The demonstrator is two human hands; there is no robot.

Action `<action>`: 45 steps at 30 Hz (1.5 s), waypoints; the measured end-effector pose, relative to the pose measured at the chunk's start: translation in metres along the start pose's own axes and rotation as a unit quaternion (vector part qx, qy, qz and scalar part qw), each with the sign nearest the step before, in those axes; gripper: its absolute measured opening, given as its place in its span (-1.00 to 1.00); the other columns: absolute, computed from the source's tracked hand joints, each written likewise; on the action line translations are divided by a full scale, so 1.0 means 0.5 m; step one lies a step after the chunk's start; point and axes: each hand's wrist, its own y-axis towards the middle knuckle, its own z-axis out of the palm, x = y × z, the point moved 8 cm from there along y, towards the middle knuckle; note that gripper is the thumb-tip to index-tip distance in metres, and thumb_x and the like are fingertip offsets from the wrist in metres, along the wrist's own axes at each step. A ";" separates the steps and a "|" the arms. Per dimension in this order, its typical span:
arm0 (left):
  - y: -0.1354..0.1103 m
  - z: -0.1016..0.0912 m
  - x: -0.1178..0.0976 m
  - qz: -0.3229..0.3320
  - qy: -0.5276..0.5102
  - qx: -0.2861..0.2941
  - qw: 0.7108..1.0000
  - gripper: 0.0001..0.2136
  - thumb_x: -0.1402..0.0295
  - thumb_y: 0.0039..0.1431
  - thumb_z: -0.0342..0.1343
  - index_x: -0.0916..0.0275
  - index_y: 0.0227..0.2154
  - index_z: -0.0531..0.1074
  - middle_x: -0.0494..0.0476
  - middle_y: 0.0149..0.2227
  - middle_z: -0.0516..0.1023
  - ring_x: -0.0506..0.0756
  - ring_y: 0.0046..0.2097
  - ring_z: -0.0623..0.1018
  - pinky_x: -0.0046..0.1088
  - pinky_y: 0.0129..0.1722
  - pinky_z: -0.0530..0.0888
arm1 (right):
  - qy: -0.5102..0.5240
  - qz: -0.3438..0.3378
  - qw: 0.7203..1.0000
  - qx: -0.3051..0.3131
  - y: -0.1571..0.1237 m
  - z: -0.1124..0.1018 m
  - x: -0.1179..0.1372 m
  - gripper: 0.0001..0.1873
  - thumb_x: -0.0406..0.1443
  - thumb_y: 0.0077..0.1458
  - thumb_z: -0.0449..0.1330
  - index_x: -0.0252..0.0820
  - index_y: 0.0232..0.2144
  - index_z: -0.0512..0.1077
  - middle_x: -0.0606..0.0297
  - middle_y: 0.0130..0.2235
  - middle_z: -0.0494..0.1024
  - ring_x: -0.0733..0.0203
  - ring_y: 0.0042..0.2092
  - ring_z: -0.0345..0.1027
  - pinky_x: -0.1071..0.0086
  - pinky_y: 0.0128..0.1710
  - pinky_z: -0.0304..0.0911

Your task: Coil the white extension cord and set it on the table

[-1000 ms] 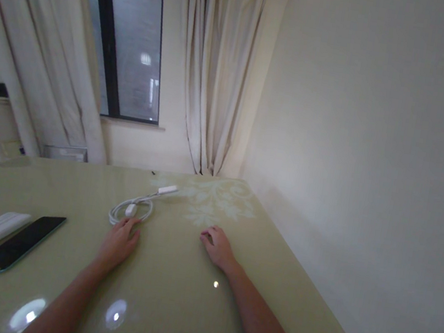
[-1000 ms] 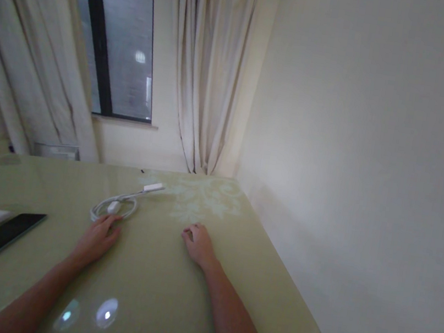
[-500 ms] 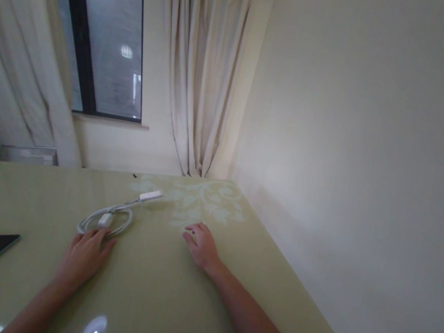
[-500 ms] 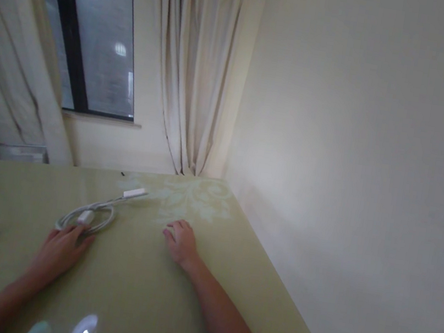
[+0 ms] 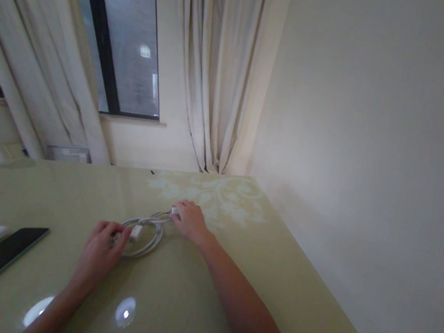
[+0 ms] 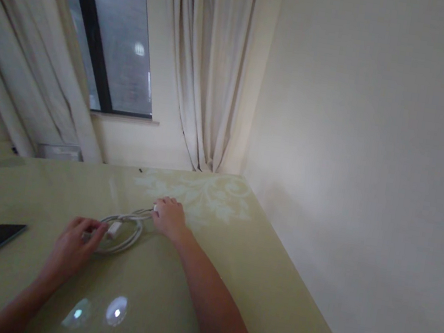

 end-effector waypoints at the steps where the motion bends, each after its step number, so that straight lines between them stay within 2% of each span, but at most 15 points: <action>1: 0.020 -0.016 0.014 -0.035 0.012 -0.031 0.999 -0.53 -0.05 0.25 -0.05 0.23 -0.19 0.58 0.40 -0.07 0.61 0.34 -0.05 0.62 -0.06 0.06 0.54 | -0.004 -0.001 1.000 0.009 -0.002 0.006 -0.003 -0.73 -0.26 0.33 0.26 -0.12 0.04 0.57 0.09 0.11 0.61 -0.03 0.16 0.41 0.10 0.17 0.27; 2: 0.042 -0.022 0.026 -0.067 0.021 -0.031 0.997 -0.49 -0.03 0.22 -0.04 0.28 -0.09 0.56 0.45 0.00 0.60 0.36 0.00 0.62 -0.03 0.09 0.53 | -0.006 -0.001 1.000 0.015 -0.003 0.010 -0.004 -0.73 -0.26 0.33 0.26 -0.11 0.05 0.57 0.09 0.12 0.61 -0.04 0.17 0.41 0.09 0.18 0.27; 3: 0.066 -0.007 0.037 -0.095 0.014 0.030 0.995 -0.48 -0.01 0.19 -0.02 0.31 -0.07 0.56 0.47 -0.01 0.62 0.37 -0.02 0.64 -0.04 0.05 0.54 | -0.007 -0.002 1.000 0.019 -0.003 0.012 -0.005 -0.72 -0.25 0.34 0.25 -0.10 0.06 0.56 0.09 0.13 0.60 -0.04 0.17 0.41 0.09 0.18 0.27; 4: 0.086 0.015 0.042 -0.114 -0.003 0.111 0.987 -0.49 -0.02 0.16 0.00 0.32 -0.11 0.57 0.45 -0.07 0.65 0.36 -0.07 0.66 -0.07 0.00 0.57 | -0.007 -0.002 1.000 0.021 -0.002 0.011 -0.004 -0.70 -0.23 0.34 0.25 -0.11 0.08 0.56 0.09 0.14 0.60 -0.04 0.18 0.41 0.10 0.19 0.27; 7: 0.142 0.049 0.023 -0.101 -0.023 0.234 0.967 -0.50 -0.14 0.11 0.05 0.24 -0.40 0.60 0.35 -0.29 0.70 0.36 -0.19 0.69 -0.16 -0.15 0.59 | 0.000 -0.007 1.000 0.019 0.004 -0.006 0.000 -0.63 -0.20 0.35 0.26 -0.15 0.14 0.54 0.07 0.17 0.59 -0.02 0.20 0.41 0.13 0.21 0.27; 11: 0.186 0.082 -0.015 -0.078 0.008 0.304 0.950 -0.38 -0.28 0.09 -0.01 0.18 -0.67 0.50 0.40 -0.46 0.64 0.38 -0.27 0.67 -0.12 -0.13 0.57 | 0.010 0.005 1.000 -0.007 0.011 -0.056 -0.012 -0.60 -0.19 0.36 0.24 -0.16 0.18 0.51 0.06 0.19 0.56 0.00 0.22 0.40 0.13 0.26 0.24; 14: 0.195 0.102 -0.047 -0.066 0.002 0.321 0.945 -0.32 -0.37 0.03 -0.01 0.21 -0.68 0.50 0.35 -0.52 0.58 0.30 -0.38 0.60 -0.16 -0.19 0.55 | 0.039 0.023 0.998 -0.038 0.012 -0.099 -0.030 -0.63 -0.22 0.37 0.23 -0.21 0.16 0.52 0.04 0.16 0.56 0.03 0.20 0.41 0.15 0.27 0.23; 19: 0.181 0.090 -0.127 -0.055 -0.063 0.288 0.954 -0.26 -0.44 -0.08 0.04 0.28 -0.57 0.56 0.10 -0.64 0.35 0.13 -0.52 0.39 -0.34 -0.48 0.32 | 0.064 0.025 0.995 -0.072 0.009 -0.146 -0.034 -0.66 -0.22 0.37 0.26 -0.24 0.11 0.54 0.05 0.13 0.57 0.05 0.19 0.41 0.15 0.28 0.22; 22: 0.169 0.046 -0.197 -0.054 -0.162 0.245 0.954 -0.27 -0.37 -0.11 0.15 0.32 -0.36 0.66 0.00 -0.62 0.31 0.07 -0.54 0.33 -0.43 -0.56 0.23 | 0.060 0.010 0.994 -0.093 0.004 -0.172 -0.022 -0.68 -0.24 0.36 0.27 -0.23 0.10 0.54 0.06 0.13 0.58 0.05 0.19 0.41 0.13 0.28 0.22; 24: 0.167 0.000 -0.240 -0.042 -0.205 0.192 0.959 -0.32 -0.31 -0.07 0.21 0.30 -0.26 0.67 -0.02 -0.60 0.33 0.07 -0.52 0.37 -0.45 -0.56 0.30 | 0.060 -0.002 0.993 -0.101 -0.001 -0.189 -0.011 -0.72 -0.26 0.35 0.28 -0.22 0.06 0.56 0.06 0.09 0.60 0.06 0.16 0.43 0.14 0.26 0.23; 27: 0.162 -0.058 -0.286 -0.022 -0.231 0.138 0.963 -0.40 -0.25 0.01 0.22 0.27 -0.31 0.66 -0.05 -0.67 0.26 0.04 -0.59 0.30 -0.48 -0.63 0.24 | 0.081 -0.017 0.993 -0.085 -0.009 -0.207 0.004 -0.78 -0.24 0.34 0.30 -0.23 -0.03 0.58 0.09 0.00 0.65 0.09 0.06 0.49 0.20 0.14 0.28; 34: 0.154 -0.140 -0.288 -0.054 -0.324 -0.002 0.945 -0.55 -0.13 0.10 0.25 0.22 -0.34 0.61 -0.05 -0.75 0.29 -0.01 -0.69 0.22 -0.54 -0.70 0.09 | 0.227 -0.030 0.967 0.116 -0.035 -0.184 0.050 -0.60 -0.06 0.19 0.43 -0.18 -0.05 0.58 0.24 -0.19 0.68 0.15 -0.14 0.55 0.32 -0.10 0.37; 38: 0.153 -0.166 -0.278 -0.069 -0.351 -0.069 0.931 -0.59 -0.09 0.12 0.27 0.22 -0.38 0.59 -0.07 -0.74 0.26 -0.02 -0.70 0.21 -0.55 -0.72 0.07 | 0.273 -0.055 0.934 0.222 -0.051 -0.157 0.089 -0.67 -0.23 0.20 0.40 -0.22 -0.02 0.57 0.31 -0.30 0.66 0.23 -0.27 0.54 0.39 -0.21 0.37; 41: 0.158 -0.170 -0.280 -0.048 -0.357 -0.060 0.931 -0.60 -0.07 0.11 0.29 0.23 -0.34 0.58 -0.07 -0.66 0.32 -0.03 -0.67 0.27 -0.55 -0.71 0.14 | 0.287 -0.047 0.937 0.193 -0.045 -0.160 0.089 -0.79 -0.32 0.26 0.30 -0.23 -0.06 0.60 0.34 -0.35 0.64 0.30 -0.36 0.47 0.44 -0.30 0.30; 45: 0.169 -0.137 -0.293 0.037 -0.266 0.043 0.962 -0.54 -0.09 0.17 0.18 0.22 -0.18 0.62 0.08 -0.42 0.57 0.05 -0.57 0.45 -0.46 -0.61 0.38 | 0.271 -0.041 0.956 0.101 -0.033 -0.184 0.076 -0.88 -0.37 0.19 0.38 -0.23 -0.18 0.63 0.30 -0.30 0.67 0.26 -0.24 0.52 0.44 -0.21 0.31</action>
